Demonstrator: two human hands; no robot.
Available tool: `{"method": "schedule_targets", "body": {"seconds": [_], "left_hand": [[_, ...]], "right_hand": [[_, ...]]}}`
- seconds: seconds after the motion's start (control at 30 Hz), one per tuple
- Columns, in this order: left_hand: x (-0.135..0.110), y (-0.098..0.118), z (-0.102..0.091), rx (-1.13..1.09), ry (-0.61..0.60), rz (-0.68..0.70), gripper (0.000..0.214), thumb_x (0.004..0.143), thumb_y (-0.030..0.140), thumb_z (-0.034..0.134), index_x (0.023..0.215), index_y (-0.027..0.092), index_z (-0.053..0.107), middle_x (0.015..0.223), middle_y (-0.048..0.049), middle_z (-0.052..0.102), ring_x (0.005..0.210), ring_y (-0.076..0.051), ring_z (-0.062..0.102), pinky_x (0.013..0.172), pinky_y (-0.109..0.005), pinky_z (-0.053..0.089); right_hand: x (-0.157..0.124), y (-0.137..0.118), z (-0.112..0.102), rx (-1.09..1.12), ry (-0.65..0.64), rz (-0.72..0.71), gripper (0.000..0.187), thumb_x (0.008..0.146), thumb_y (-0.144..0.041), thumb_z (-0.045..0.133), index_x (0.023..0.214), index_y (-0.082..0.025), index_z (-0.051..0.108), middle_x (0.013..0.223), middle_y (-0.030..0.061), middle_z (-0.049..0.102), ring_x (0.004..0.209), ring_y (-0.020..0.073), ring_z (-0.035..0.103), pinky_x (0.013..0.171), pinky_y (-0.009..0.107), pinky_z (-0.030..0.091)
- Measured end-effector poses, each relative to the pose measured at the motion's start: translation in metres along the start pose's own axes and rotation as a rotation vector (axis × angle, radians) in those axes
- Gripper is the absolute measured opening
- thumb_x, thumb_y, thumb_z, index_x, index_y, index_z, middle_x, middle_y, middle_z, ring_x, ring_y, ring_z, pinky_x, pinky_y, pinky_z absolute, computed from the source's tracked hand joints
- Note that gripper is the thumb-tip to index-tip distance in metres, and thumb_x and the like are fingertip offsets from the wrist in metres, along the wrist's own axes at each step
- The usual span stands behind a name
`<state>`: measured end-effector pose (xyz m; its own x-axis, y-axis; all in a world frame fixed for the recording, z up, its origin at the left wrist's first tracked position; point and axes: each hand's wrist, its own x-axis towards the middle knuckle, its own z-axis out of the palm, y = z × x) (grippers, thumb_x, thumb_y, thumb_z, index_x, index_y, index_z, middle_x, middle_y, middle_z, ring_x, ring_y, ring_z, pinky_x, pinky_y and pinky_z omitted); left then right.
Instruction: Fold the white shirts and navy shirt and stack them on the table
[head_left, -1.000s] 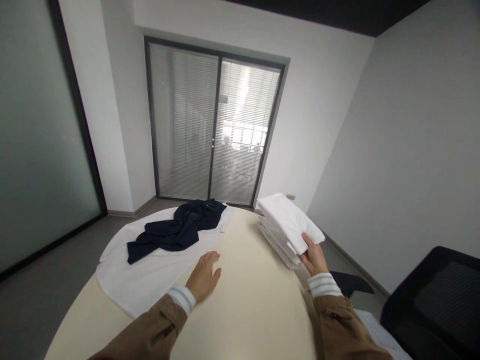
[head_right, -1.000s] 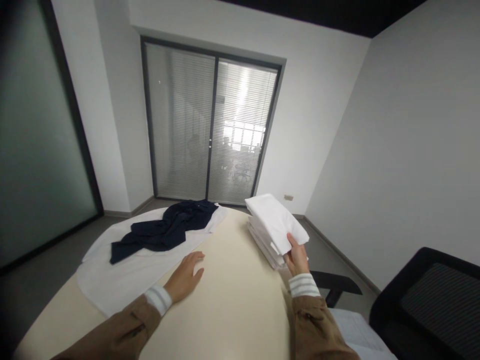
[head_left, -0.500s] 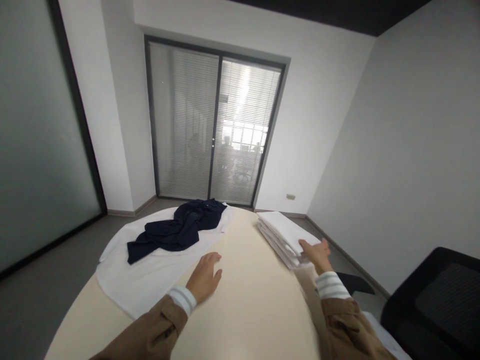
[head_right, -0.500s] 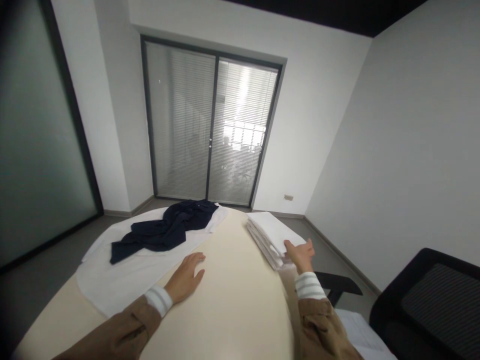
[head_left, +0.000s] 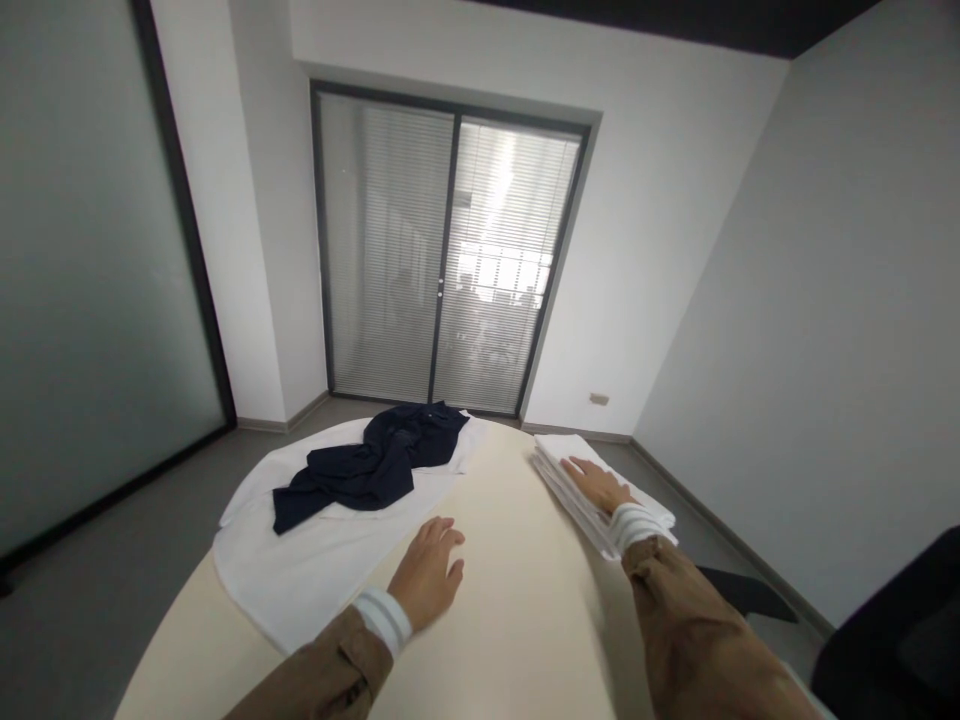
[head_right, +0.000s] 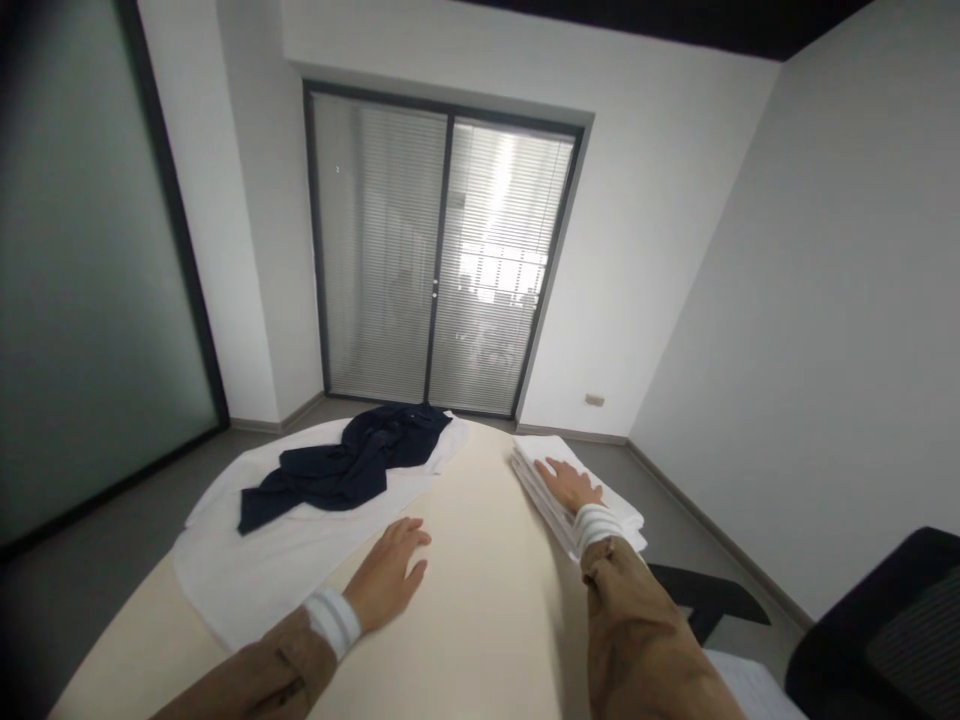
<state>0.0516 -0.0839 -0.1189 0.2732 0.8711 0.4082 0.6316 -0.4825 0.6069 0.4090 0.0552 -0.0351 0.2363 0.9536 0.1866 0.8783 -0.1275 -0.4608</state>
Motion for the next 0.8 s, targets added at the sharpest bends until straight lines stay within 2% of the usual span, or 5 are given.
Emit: {"method": "schedule_targets", "body": {"seconds": [0.23,0.33,0.43,0.63,0.8], "left_hand": [[0.006,0.002,-0.008,0.214,0.067,-0.032,0.031,0.084,0.018,0.054,0.112,0.018,0.066,0.138,-0.0157,0.053,0.135,-0.034,0.04,0.113,-0.052,0.033],[0.012,-0.005,-0.027,0.429,0.234,-0.147,0.041,0.082,0.025,0.061,0.122,0.016,0.065,0.154,-0.0184,0.035,0.144,-0.045,0.019,0.114,-0.063,0.018],[0.015,-0.021,-0.047,0.503,0.291,-0.331,0.05,0.085,0.032,0.06,0.13,0.012,0.061,0.158,-0.0242,0.025,0.142,-0.051,0.02,0.109,-0.065,0.024],[0.018,-0.055,-0.057,0.532,0.281,-0.429,0.043,0.093,0.032,0.047,0.129,0.015,0.063,0.143,-0.0195,0.051,0.122,-0.04,0.047,0.098,-0.053,0.041],[0.023,-0.052,-0.056,0.533,0.401,-0.256,0.044,0.088,0.017,0.05,0.131,0.012,0.058,0.135,-0.0142,0.057,0.126,-0.031,0.046,0.105,-0.045,0.038]], "right_hand": [[-0.01,0.003,0.017,-0.134,-0.088,0.021,0.068,0.087,-0.076,0.035,0.139,-0.036,0.053,0.15,0.0089,0.046,0.133,0.041,0.044,0.106,0.073,0.017],[-0.016,0.0,0.015,-0.167,-0.018,0.013,0.066,0.088,-0.074,0.036,0.139,-0.035,0.053,0.15,0.0092,0.046,0.133,0.0409,0.043,0.106,0.073,0.017],[-0.025,-0.007,0.009,-0.202,0.053,-0.042,0.059,0.091,-0.065,0.04,0.135,-0.028,0.057,0.146,0.0117,0.051,0.131,0.0389,0.045,0.107,0.068,0.022],[-0.083,-0.039,0.021,-0.152,0.273,-0.461,0.031,0.091,-0.029,0.048,0.116,-0.021,0.066,0.129,0.012,0.061,0.121,0.0304,0.051,0.106,0.048,0.034],[-0.14,-0.059,0.056,0.031,0.042,-0.732,0.029,0.09,-0.024,0.049,0.114,-0.021,0.065,0.122,0.012,0.063,0.115,0.0283,0.054,0.098,0.044,0.042]]}}
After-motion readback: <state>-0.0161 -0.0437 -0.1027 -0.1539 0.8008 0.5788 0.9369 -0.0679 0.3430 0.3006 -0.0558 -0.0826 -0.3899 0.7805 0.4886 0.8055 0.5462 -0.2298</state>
